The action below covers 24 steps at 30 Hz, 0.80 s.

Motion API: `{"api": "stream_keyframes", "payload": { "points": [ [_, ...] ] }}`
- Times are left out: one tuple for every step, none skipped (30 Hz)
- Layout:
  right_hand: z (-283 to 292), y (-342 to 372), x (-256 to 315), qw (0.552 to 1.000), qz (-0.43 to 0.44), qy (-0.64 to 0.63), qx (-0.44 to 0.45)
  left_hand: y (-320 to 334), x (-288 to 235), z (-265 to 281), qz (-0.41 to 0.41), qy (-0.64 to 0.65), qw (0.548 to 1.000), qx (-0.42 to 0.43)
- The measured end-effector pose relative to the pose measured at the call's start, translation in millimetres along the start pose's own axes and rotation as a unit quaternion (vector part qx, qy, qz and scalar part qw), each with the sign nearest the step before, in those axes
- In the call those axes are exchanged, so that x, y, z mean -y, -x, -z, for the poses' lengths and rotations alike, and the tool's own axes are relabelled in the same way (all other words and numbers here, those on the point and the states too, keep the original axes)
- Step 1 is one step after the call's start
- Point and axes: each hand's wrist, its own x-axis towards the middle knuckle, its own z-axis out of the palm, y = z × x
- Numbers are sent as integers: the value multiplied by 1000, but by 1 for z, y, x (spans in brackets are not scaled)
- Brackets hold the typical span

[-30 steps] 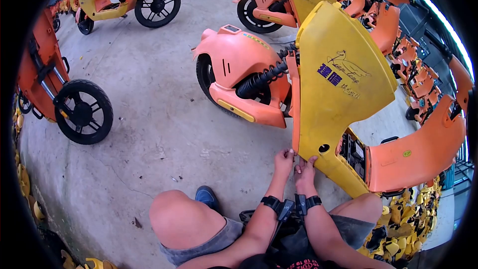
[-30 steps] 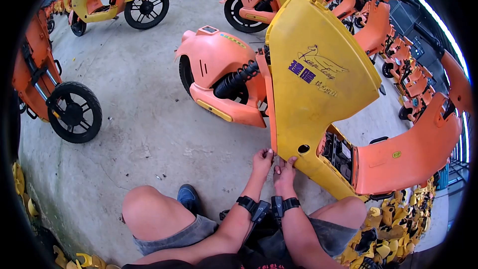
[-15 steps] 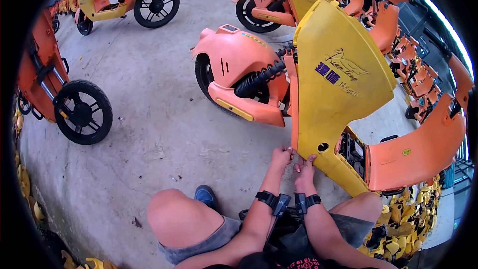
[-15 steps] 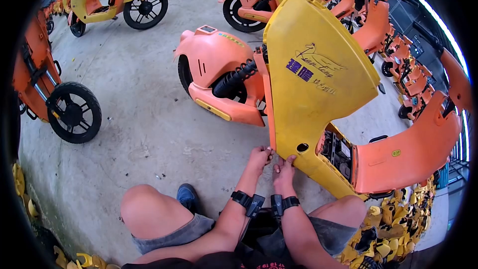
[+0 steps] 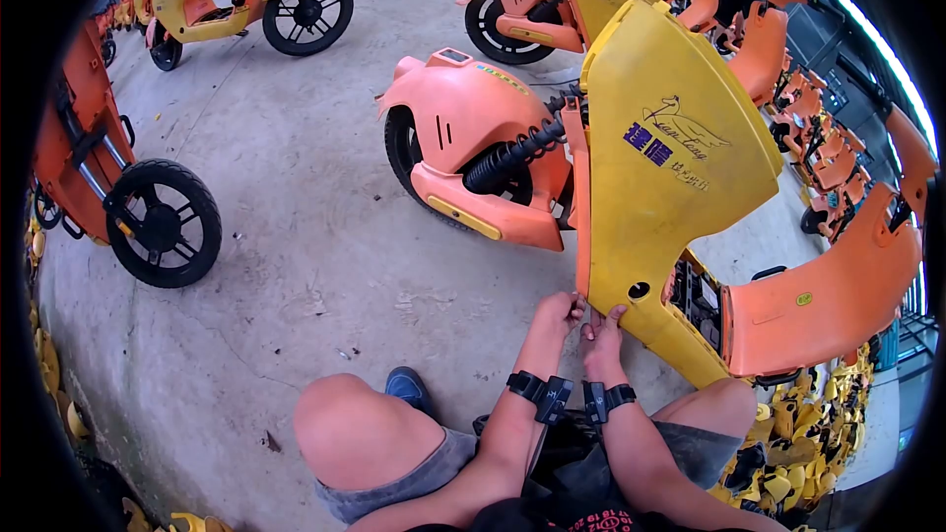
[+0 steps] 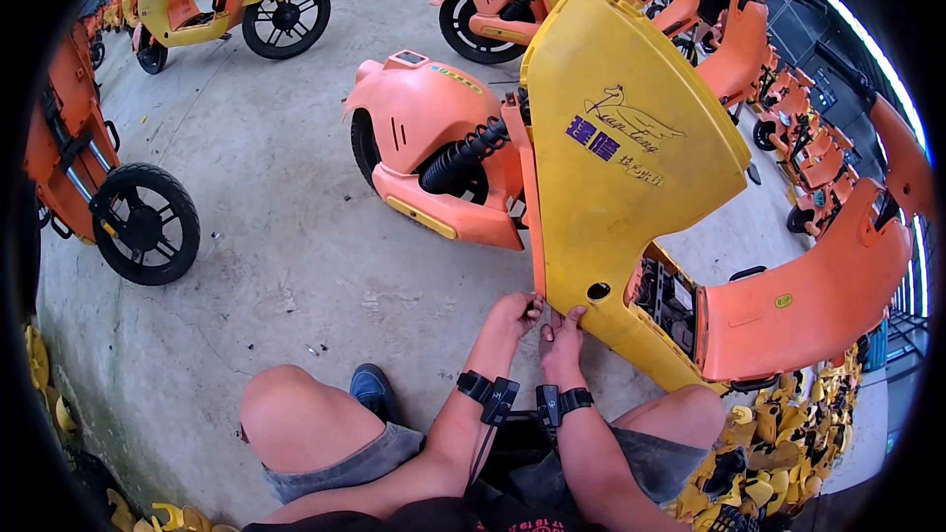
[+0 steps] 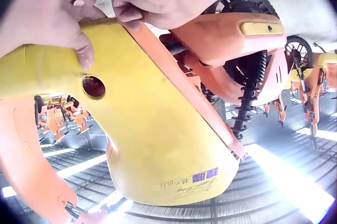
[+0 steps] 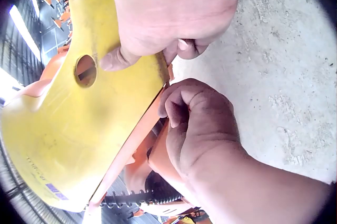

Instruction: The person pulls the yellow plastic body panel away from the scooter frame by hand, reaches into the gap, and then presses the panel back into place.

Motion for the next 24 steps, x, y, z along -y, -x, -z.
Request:
{"api": "stream_keyframes", "payload": {
  "points": [
    [0,-1,0,1000,1,0,0,-2,0,0,0,0,1000,1],
    [0,-1,-1,1000,-1,-1,-5,-3,1,0,2,3,1000,-1],
    [1,-1,-1,1000,-2,-3,-11,-5,2,1,4,5,1000,-3],
    [2,-1,-1,1000,-3,-3,-11,-8,2,3,4,5,1000,-3],
    [2,-1,0,1000,-9,0,-3,-10,2,4,14,13,1000,1],
    [4,-2,0,1000,-16,2,6,-8,1,3,24,20,999,5],
    [4,-2,0,1000,-15,0,7,-5,1,2,23,19,1000,6],
    [3,-3,-1,1000,-12,-1,9,-2,3,1,0,0,1000,-4],
    [6,-5,-3,1000,-8,-2,10,2,5,0,-22,-18,1000,-14],
    [16,-12,-7,1000,-8,-2,10,6,8,-1,-22,-18,1000,-13],
    [27,-21,-11,999,-25,-4,37,10,13,-2,-67,-51,996,-12],
    [24,-20,-10,997,-42,-5,63,8,18,0,-110,-84,990,-11],
    [23,-17,-10,997,-43,-4,61,6,21,2,-109,-83,991,-12],
    [20,-15,-9,999,-32,-4,38,3,22,4,-144,-139,979,-23],
    [18,-13,-8,1000,-20,-5,14,1,23,5,-179,-195,964,-34],
    [18,-13,-7,1000,-20,-4,14,0,23,6,-179,-194,964,-33],
    [16,-11,-7,1000,-11,4,12,-1,23,7,-221,-240,945,-37],
    [13,-11,-6,1000,-3,13,10,-2,23,8,-261,-286,921,-41],
    [12,-10,-5,1000,-4,13,11,-4,22,8,-262,-285,921,-41],
    [12,-9,-5,1000,-6,9,3,-4,20,8,-276,-334,900,-53],
    [11,-9,-6,1000,-8,6,-4,-3,19,8,-290,-382,875,-65],
    [10,-8,-6,1000,-9,5,-4,-2,18,9,-290,-382,875,-65],
    [11,-9,-6,1000,-11,8,-4,-7,19,13,-307,-395,864,-59],
    [11,-9,-5,1000,-12,10,-3,-5,19,13,-325,-408,852,-53]
  ]
}}
